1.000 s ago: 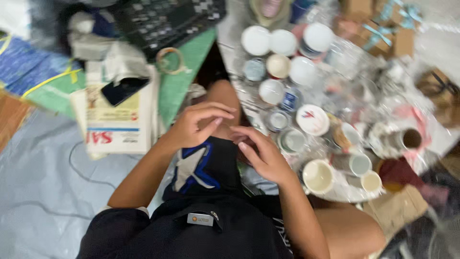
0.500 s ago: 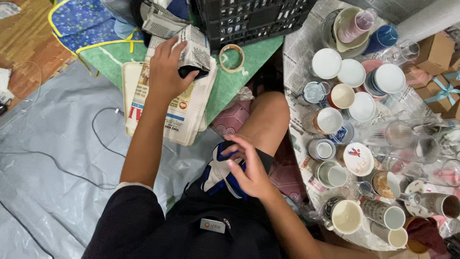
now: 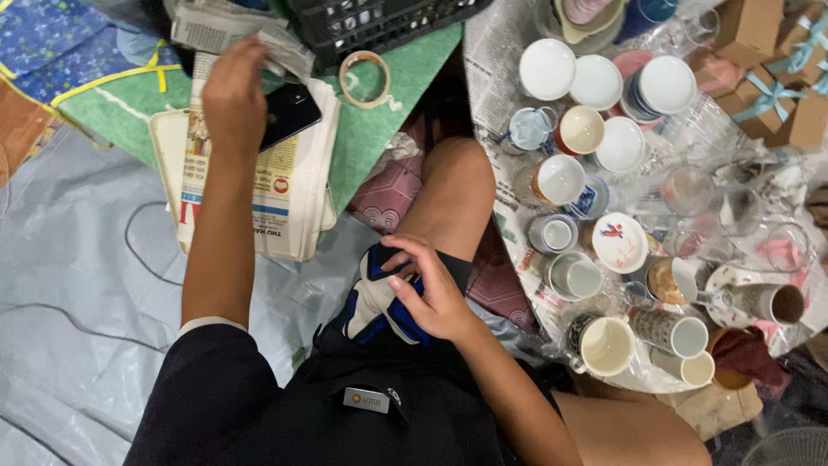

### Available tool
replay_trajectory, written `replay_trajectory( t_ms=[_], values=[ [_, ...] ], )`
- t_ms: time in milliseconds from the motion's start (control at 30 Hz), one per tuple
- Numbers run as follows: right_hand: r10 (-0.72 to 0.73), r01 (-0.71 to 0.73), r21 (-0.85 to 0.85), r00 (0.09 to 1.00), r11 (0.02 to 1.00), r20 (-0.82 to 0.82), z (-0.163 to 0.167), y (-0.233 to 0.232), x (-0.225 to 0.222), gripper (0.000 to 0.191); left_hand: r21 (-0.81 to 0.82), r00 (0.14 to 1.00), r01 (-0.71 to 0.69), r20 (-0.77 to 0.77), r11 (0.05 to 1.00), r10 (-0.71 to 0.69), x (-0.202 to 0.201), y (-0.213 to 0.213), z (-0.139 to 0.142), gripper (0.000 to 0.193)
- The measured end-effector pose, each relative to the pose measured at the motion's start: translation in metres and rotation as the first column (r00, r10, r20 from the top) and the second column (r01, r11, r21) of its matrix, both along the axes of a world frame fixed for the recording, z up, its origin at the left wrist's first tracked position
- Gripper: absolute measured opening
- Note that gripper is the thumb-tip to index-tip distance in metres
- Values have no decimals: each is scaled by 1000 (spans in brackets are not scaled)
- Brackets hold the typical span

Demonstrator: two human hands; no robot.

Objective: The person wraps various ceramic items, including cups, bowls, and a pitcher, using newspaper. They fold the paper around each item and place the wrapped objects into a black plastic crate.

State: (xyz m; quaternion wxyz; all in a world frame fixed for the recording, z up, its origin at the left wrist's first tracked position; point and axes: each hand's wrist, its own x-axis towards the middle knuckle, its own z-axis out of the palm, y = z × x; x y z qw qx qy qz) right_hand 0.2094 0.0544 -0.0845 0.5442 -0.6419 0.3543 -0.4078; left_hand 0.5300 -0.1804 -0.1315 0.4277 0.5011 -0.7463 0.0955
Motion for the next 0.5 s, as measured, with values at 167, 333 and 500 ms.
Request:
replay_trajectory(
  t_ms=[167, 333, 500],
  values=[
    [-29, 23, -76, 996, 997, -80, 1, 14, -9, 47, -128, 948, -1, -316, 992, -40, -23, 36, 44, 11],
    [-102, 100, -83, 995, 992, -12, -6, 36, -25, 49, -106, 857, 159, -478, 982, -191, -100, 104, 69, 14],
    [-314, 319, -129, 948, 939, 58, -30, 69, -53, 66, 20, 633, 537, -670, 843, -387, -197, 176, 82, 16]
  ],
)
